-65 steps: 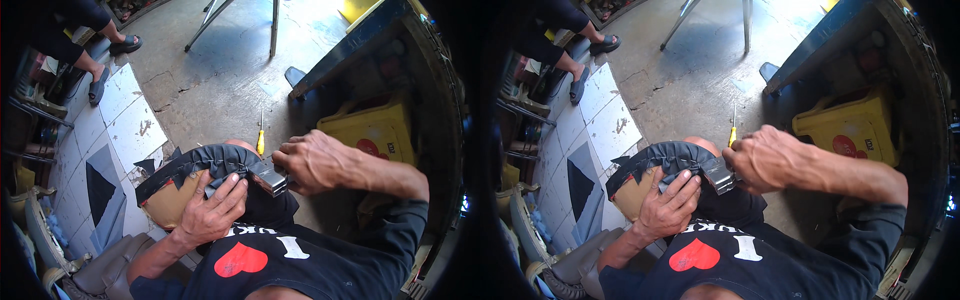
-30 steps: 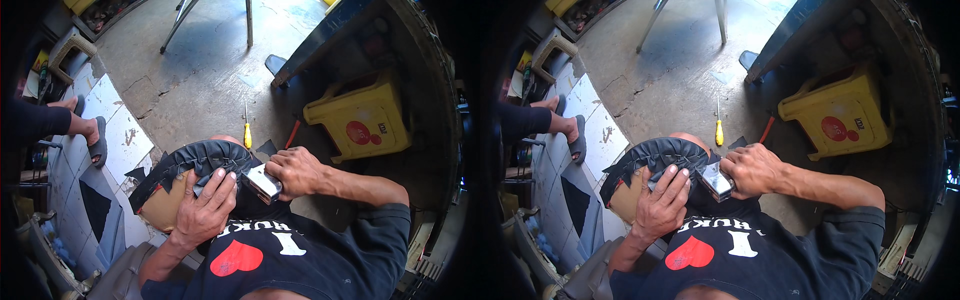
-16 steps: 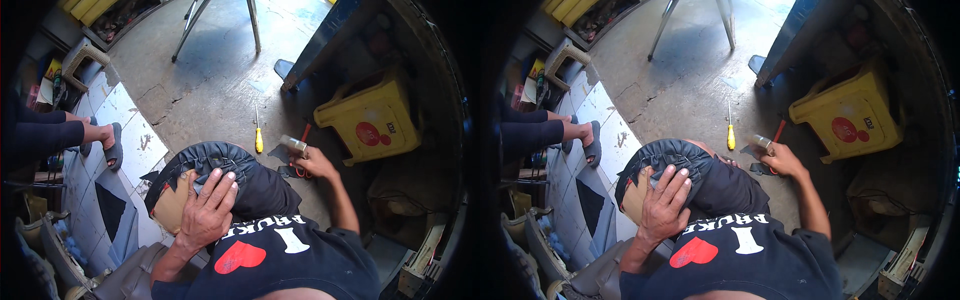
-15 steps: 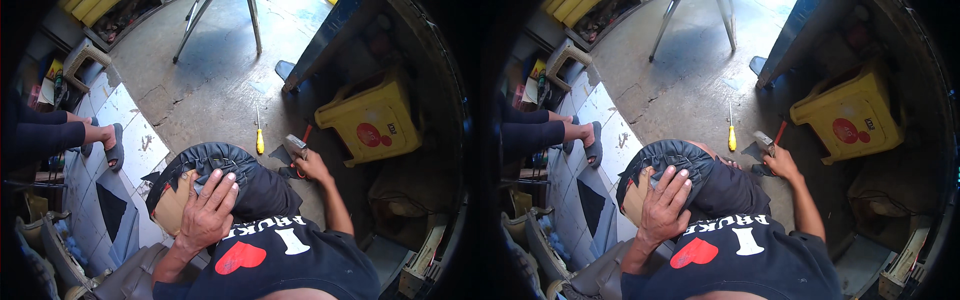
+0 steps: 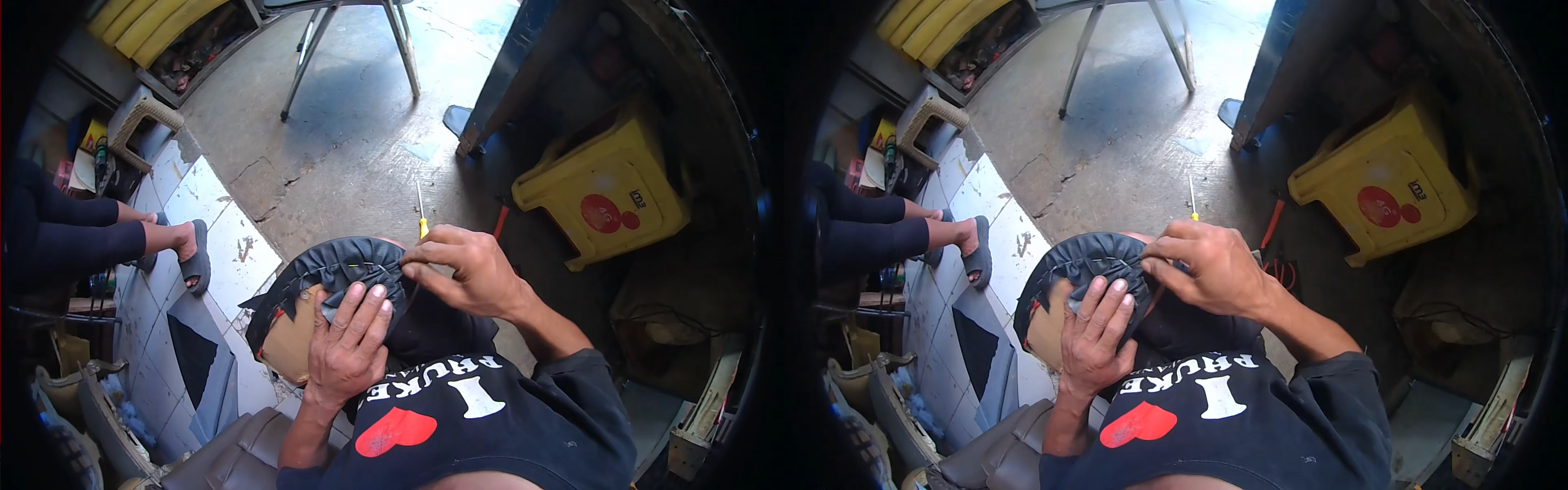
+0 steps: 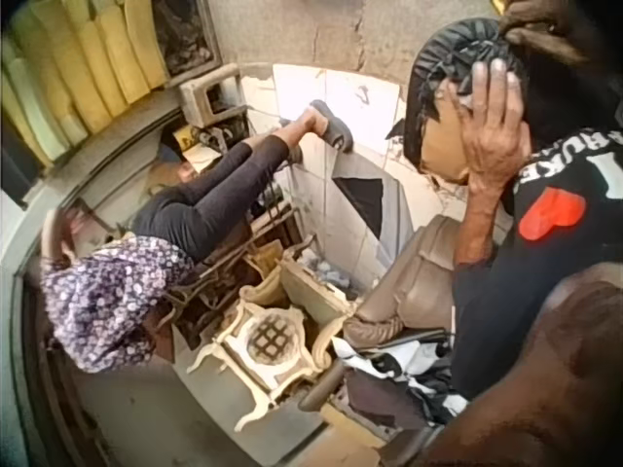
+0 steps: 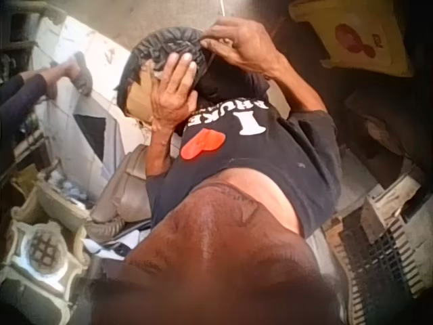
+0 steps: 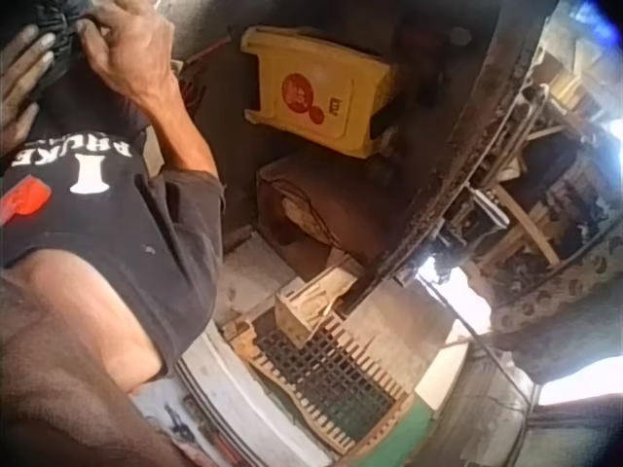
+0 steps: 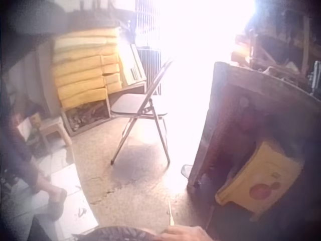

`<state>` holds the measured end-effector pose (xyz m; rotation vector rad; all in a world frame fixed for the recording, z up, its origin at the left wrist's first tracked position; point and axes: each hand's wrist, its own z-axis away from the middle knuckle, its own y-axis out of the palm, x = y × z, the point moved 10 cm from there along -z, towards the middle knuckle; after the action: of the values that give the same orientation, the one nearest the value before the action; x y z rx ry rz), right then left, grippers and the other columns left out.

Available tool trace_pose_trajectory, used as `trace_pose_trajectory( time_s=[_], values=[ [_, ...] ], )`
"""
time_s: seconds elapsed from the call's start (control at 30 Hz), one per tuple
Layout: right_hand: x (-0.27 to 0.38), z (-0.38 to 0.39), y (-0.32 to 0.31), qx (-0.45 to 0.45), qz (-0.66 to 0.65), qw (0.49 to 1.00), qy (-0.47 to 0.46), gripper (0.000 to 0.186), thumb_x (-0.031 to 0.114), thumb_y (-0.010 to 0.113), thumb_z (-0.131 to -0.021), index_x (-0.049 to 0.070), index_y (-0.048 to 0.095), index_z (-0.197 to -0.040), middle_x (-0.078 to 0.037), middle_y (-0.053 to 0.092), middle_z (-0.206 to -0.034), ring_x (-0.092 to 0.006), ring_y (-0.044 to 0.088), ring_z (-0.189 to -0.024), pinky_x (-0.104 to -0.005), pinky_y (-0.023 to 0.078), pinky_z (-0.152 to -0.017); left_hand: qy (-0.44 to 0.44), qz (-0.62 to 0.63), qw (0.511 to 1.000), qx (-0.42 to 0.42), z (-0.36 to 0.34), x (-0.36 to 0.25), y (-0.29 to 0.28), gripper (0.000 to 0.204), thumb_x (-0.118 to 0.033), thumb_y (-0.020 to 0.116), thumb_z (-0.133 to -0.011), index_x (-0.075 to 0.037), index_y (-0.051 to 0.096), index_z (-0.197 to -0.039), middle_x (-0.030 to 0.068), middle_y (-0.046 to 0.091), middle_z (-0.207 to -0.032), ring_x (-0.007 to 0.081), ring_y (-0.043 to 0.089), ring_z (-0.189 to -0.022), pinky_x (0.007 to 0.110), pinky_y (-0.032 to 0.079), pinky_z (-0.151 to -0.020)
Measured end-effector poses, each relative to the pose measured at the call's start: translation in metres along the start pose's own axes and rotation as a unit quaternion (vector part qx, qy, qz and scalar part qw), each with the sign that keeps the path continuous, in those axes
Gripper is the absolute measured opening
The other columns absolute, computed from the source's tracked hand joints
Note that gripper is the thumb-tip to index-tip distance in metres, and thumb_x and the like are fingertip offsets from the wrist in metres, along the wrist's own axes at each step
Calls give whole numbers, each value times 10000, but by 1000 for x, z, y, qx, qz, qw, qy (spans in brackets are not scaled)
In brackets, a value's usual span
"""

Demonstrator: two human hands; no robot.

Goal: The person reupholsters a chair seat by removing a metal frame, placing new black fabric over the padded red base, and securing it using a manual stapler.

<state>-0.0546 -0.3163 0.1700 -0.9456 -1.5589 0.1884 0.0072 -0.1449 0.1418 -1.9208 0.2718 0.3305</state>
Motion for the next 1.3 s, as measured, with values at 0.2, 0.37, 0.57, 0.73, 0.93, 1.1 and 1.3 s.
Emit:
trace_pose_trajectory(
  time_s=[0.2,0.37,0.57,0.73,0.93,1.1,1.3],
  values=[
    [14,-10,5,34,164,986,3,127,145,819,-834,49,760,-892,-118,710,-836,-319,701,-703,-419,558,-626,6,-21,1000,-13,0,-7,4,642,-113,743,-713,-86,693,-1353,80,612,-1516,293,477,-1502,638,203,-1281],
    [-2,-24,17,104,104,986,73,123,149,746,-829,30,742,-860,-135,720,-831,-347,712,-731,-430,566,-674,-1,-26,999,-20,4,-6,3,620,-114,734,-720,-91,705,-1339,63,621,-1510,274,480,-1502,627,197,-1287],
    [-37,-12,22,112,-149,977,104,113,102,729,-809,-3,700,-840,-113,688,-786,-213,671,-697,-347,524,-679,10,-10,1000,-26,3,-10,0,606,-107,727,-718,-98,721,-1324,54,633,-1499,259,494,-1492,616,195,-1291],
    [-37,0,9,74,-130,983,103,66,45,705,-820,-5,674,-849,-86,629,-734,-153,610,-679,-318,485,-633,-9,7,1000,-20,-5,-6,-1,618,-108,729,-710,-97,717,-1328,56,634,-1497,258,498,-1487,612,202,-1289],
    [-12,-2,-6,2,-23,997,79,181,175,784,-917,15,700,-924,-125,672,-821,-272,689,-723,-387,547,-656,-9,5,1000,-28,-4,-4,-1,621,-104,736,-702,-96,715,-1322,58,637,-1482,261,519,-1461,617,226,-1276],
    [-3,-8,8,15,34,999,23,142,136,768,-873,18,703,-916,-143,664,-808,-315,698,-729,-403,551,-656,-4,-16,999,-47,-3,-6,-1,613,-103,745,-696,-95,718,-1308,58,657,-1437,255,551,-1414,613,261,-1258],
    [-5,-6,10,-13,-4,1000,-21,109,76,735,-841,10,671,-900,-134,627,-786,-304,664,-687,-403,530,-635,-5,4,999,-49,-8,-8,-4,590,-94,746,-690,-105,735,-1279,59,676,-1399,252,578,-1378,598,272,-1255]
  ],
)
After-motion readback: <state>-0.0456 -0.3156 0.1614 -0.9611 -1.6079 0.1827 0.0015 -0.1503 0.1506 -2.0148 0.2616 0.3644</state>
